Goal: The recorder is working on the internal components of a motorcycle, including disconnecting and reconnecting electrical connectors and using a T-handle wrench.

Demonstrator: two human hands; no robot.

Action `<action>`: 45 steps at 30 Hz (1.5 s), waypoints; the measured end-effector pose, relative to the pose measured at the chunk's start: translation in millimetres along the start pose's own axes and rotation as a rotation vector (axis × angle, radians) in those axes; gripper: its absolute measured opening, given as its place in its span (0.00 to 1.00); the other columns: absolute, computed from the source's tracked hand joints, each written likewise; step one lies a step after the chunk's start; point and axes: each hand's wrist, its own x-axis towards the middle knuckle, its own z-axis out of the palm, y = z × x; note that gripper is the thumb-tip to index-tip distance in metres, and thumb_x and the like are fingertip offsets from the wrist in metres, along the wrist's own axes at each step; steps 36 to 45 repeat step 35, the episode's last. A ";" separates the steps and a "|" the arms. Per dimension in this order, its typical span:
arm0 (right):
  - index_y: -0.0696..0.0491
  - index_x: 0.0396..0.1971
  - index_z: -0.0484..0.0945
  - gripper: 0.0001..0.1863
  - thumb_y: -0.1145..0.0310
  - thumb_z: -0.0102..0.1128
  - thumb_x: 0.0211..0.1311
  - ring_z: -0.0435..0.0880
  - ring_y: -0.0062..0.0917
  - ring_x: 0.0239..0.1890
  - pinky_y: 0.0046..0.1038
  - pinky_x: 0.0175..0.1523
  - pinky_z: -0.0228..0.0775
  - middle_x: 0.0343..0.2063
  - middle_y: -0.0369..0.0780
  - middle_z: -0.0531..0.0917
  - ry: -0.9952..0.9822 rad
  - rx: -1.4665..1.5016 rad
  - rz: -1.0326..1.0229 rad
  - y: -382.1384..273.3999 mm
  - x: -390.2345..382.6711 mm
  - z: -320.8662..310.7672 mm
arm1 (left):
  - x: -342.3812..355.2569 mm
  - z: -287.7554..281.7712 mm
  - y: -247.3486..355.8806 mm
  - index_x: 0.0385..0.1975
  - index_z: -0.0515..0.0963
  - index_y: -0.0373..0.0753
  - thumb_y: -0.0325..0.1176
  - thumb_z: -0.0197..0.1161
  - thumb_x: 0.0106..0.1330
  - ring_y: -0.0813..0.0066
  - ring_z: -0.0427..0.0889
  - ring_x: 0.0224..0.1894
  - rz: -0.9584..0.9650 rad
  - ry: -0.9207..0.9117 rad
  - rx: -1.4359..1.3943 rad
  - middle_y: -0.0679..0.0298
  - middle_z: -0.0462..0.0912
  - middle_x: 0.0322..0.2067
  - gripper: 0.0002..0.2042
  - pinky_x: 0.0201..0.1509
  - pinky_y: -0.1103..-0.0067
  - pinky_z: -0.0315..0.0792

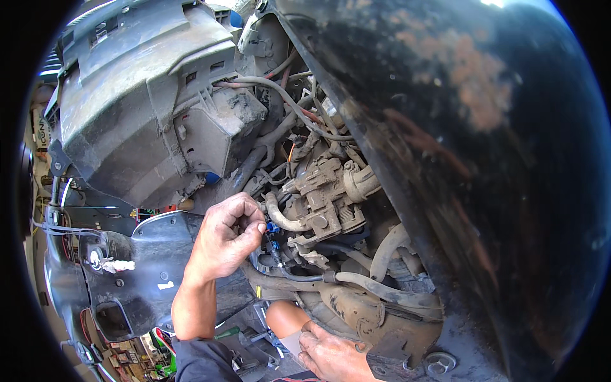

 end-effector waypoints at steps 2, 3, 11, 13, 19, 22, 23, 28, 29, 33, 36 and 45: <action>0.59 0.47 0.74 0.17 0.59 0.55 0.73 0.83 0.51 0.47 0.44 0.50 0.80 0.53 0.50 0.73 -0.011 -0.011 -0.023 3.4 0.7 1.5 | 0.2 2.7 0.9 0.29 0.75 0.33 0.23 0.64 0.59 0.80 0.70 0.26 0.183 0.039 0.112 0.66 0.76 0.27 0.04 0.30 0.80 0.66; 0.59 0.47 0.74 0.17 0.59 0.55 0.73 0.83 0.51 0.47 0.44 0.50 0.80 0.53 0.50 0.73 -0.005 -0.009 -0.018 7.9 1.4 5.0 | 0.3 4.3 6.0 0.29 0.75 0.33 0.23 0.65 0.58 0.78 0.71 0.26 0.225 0.071 0.186 0.64 0.76 0.27 0.05 0.29 0.79 0.66; 0.60 0.45 0.74 0.16 0.61 0.55 0.73 0.83 0.49 0.45 0.44 0.48 0.80 0.47 0.50 0.76 0.030 -0.027 0.001 -6.3 4.3 -2.7 | -7.3 2.9 2.1 0.30 0.78 0.33 0.23 0.66 0.59 0.80 0.72 0.25 0.110 0.108 0.105 0.64 0.78 0.29 0.04 0.29 0.81 0.67; 0.59 0.45 0.74 0.15 0.61 0.56 0.72 0.84 0.49 0.44 0.44 0.47 0.81 0.46 0.49 0.76 0.075 -0.052 -0.029 -4.2 2.8 0.5 | -10.3 3.7 0.5 0.36 0.81 0.32 0.26 0.68 0.62 0.74 0.79 0.25 0.093 0.113 0.099 0.60 0.80 0.30 0.06 0.31 0.77 0.74; 0.57 0.46 0.76 0.14 0.66 0.62 0.66 0.83 0.47 0.44 0.43 0.48 0.78 0.44 0.49 0.77 0.206 -0.180 -0.211 -52.8 -16.6 -25.9 | -33.0 13.0 -11.9 0.37 0.82 0.32 0.24 0.67 0.62 0.79 0.79 0.26 0.142 0.245 -0.052 0.61 0.81 0.32 0.06 0.32 0.79 0.74; 0.55 0.44 0.81 0.15 0.72 0.69 0.56 0.87 0.40 0.38 0.38 0.39 0.83 0.38 0.45 0.82 0.409 -0.540 -0.180 -134.7 -25.4 -59.4 | -40.3 14.2 -25.9 0.37 0.82 0.31 0.23 0.67 0.62 0.75 0.81 0.27 0.203 0.296 -0.077 0.60 0.82 0.33 0.06 0.33 0.79 0.75; 0.54 0.42 0.83 0.18 0.79 0.70 0.47 0.87 0.37 0.37 0.35 0.38 0.82 0.36 0.44 0.82 0.586 -0.548 -0.338 -126.5 -15.4 -66.3 | -38.0 16.3 -26.5 0.37 0.82 0.31 0.23 0.66 0.62 0.73 0.82 0.27 0.242 0.308 -0.072 0.60 0.82 0.33 0.06 0.33 0.78 0.76; 0.57 0.36 0.81 0.09 0.79 0.65 0.53 0.83 0.46 0.33 0.40 0.39 0.77 0.32 0.46 0.79 0.599 -1.024 -0.133 -151.4 29.9 -108.9 | -40.9 24.3 -43.6 0.35 0.82 0.29 0.23 0.69 0.59 0.73 0.82 0.28 0.345 0.402 -0.061 0.59 0.81 0.32 0.06 0.31 0.77 0.76; 0.57 0.35 0.81 0.08 0.78 0.65 0.53 0.83 0.46 0.33 0.41 0.39 0.76 0.31 0.47 0.79 0.584 -1.094 -0.126 -148.4 39.1 -113.3 | -39.2 26.4 -42.3 0.35 0.82 0.29 0.23 0.69 0.59 0.73 0.82 0.28 0.363 0.407 -0.093 0.59 0.81 0.32 0.06 0.31 0.77 0.76; 0.58 0.33 0.82 0.06 0.76 0.65 0.54 0.83 0.47 0.34 0.43 0.41 0.77 0.30 0.47 0.79 0.476 -1.204 -0.087 -133.2 74.9 -117.8 | -34.3 30.9 -46.9 0.34 0.82 0.31 0.25 0.69 0.59 0.60 0.85 0.33 0.499 0.503 -0.036 0.55 0.83 0.34 0.07 0.37 0.70 0.78; 0.56 0.34 0.83 0.06 0.74 0.64 0.55 0.84 0.47 0.36 0.43 0.43 0.78 0.32 0.47 0.81 0.390 -1.269 -0.008 -128.8 92.3 -118.0 | -36.1 31.0 -49.2 0.34 0.83 0.33 0.26 0.70 0.58 0.60 0.86 0.38 0.518 0.535 0.039 0.55 0.83 0.35 0.07 0.43 0.67 0.78; 0.56 0.34 0.83 0.06 0.74 0.64 0.55 0.84 0.47 0.36 0.43 0.43 0.78 0.32 0.47 0.81 0.390 -1.269 -0.008 -128.8 92.3 -118.0 | -36.1 31.0 -49.2 0.34 0.83 0.33 0.26 0.70 0.58 0.60 0.86 0.38 0.518 0.535 0.039 0.55 0.83 0.35 0.07 0.43 0.67 0.78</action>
